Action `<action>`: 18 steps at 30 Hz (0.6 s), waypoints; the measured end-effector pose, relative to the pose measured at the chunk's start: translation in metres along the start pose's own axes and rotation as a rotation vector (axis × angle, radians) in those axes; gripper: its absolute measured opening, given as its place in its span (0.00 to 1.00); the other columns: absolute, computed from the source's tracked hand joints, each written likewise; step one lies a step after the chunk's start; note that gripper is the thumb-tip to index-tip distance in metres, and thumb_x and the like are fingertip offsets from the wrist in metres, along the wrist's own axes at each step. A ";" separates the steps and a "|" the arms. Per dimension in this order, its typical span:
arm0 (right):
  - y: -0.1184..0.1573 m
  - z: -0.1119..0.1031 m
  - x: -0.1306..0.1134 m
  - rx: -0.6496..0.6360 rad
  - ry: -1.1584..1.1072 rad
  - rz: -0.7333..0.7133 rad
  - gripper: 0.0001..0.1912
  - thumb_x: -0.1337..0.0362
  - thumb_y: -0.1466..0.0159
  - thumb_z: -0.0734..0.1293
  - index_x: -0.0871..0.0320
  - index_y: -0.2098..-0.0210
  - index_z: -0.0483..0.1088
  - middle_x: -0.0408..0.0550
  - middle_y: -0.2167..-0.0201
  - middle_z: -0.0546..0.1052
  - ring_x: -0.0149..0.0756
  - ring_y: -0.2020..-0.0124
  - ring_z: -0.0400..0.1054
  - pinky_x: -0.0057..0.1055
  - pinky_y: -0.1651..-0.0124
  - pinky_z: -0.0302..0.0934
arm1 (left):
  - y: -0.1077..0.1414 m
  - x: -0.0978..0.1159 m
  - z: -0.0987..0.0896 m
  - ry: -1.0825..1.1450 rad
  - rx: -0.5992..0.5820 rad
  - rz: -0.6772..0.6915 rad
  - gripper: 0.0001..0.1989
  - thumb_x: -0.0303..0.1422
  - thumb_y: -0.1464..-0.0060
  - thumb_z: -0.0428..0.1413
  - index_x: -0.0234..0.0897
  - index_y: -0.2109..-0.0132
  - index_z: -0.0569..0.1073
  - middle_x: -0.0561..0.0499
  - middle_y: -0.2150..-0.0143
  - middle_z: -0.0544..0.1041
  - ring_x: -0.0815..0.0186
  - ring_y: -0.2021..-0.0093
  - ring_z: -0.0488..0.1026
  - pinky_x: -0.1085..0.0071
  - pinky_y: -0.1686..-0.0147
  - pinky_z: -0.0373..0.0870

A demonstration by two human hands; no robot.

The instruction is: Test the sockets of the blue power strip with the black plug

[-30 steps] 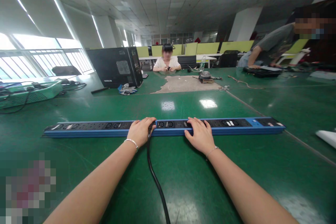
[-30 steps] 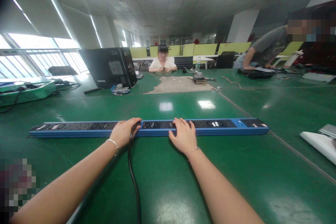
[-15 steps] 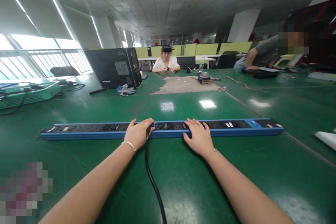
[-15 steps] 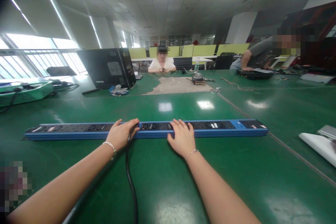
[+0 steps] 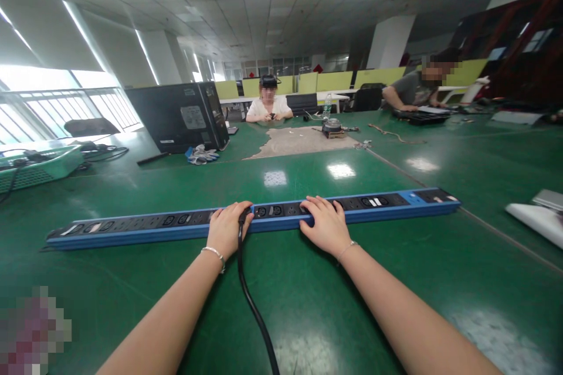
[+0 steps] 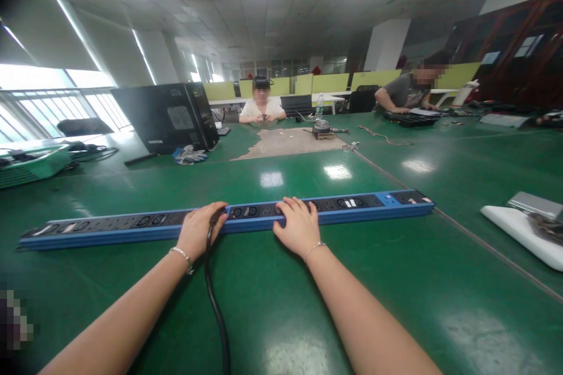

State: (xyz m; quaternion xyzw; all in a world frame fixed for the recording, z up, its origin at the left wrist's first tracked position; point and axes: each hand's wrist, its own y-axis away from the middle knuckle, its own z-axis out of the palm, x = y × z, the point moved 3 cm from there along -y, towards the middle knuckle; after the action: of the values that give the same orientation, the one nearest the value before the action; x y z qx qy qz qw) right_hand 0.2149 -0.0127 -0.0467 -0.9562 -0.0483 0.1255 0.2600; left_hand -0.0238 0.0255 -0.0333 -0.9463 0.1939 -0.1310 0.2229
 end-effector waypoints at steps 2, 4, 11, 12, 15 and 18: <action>-0.001 -0.001 -0.001 -0.003 -0.012 0.023 0.17 0.60 0.45 0.63 0.49 0.55 0.68 0.45 0.47 0.70 0.42 0.44 0.57 0.50 0.41 0.40 | 0.001 0.001 0.002 0.010 0.024 -0.017 0.15 0.41 0.42 0.45 0.46 0.50 0.67 0.50 0.52 0.76 0.61 0.50 0.71 0.58 0.47 0.60; -0.001 -0.001 -0.001 -0.014 -0.023 0.036 0.17 0.59 0.45 0.63 0.49 0.55 0.68 0.45 0.47 0.70 0.42 0.44 0.57 0.50 0.41 0.40 | 0.001 0.001 0.003 0.014 0.045 -0.028 0.15 0.41 0.42 0.45 0.46 0.50 0.67 0.50 0.52 0.76 0.61 0.50 0.71 0.57 0.47 0.59; 0.000 -0.002 -0.002 -0.005 -0.022 0.022 0.17 0.59 0.45 0.63 0.49 0.56 0.67 0.45 0.47 0.69 0.43 0.44 0.57 0.49 0.41 0.40 | 0.002 -0.002 0.005 0.034 0.089 -0.010 0.17 0.43 0.43 0.46 0.46 0.49 0.67 0.50 0.52 0.77 0.61 0.51 0.72 0.58 0.47 0.59; 0.001 -0.002 -0.002 0.002 -0.020 0.017 0.17 0.59 0.45 0.63 0.49 0.55 0.67 0.45 0.47 0.69 0.43 0.44 0.57 0.49 0.41 0.40 | 0.002 -0.002 0.005 0.038 0.100 0.000 0.17 0.43 0.43 0.47 0.45 0.48 0.67 0.50 0.52 0.76 0.62 0.51 0.72 0.59 0.47 0.59; 0.001 0.000 -0.001 0.018 -0.014 0.012 0.21 0.59 0.46 0.63 0.50 0.52 0.65 0.48 0.47 0.69 0.44 0.44 0.58 0.49 0.41 0.40 | 0.002 -0.002 0.005 0.031 0.107 0.024 0.16 0.41 0.42 0.46 0.45 0.49 0.68 0.50 0.52 0.77 0.63 0.52 0.72 0.61 0.48 0.60; 0.002 0.001 0.000 0.023 -0.023 0.015 0.23 0.59 0.46 0.63 0.52 0.50 0.64 0.49 0.47 0.69 0.45 0.44 0.58 0.49 0.41 0.39 | 0.002 -0.001 0.004 0.010 0.100 0.015 0.15 0.41 0.42 0.46 0.46 0.50 0.69 0.51 0.53 0.77 0.63 0.54 0.73 0.60 0.47 0.60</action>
State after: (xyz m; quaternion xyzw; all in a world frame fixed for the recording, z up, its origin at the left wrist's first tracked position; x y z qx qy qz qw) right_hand 0.2148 -0.0136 -0.0488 -0.9520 -0.0427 0.1390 0.2694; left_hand -0.0240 0.0259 -0.0376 -0.9319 0.1954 -0.1435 0.2698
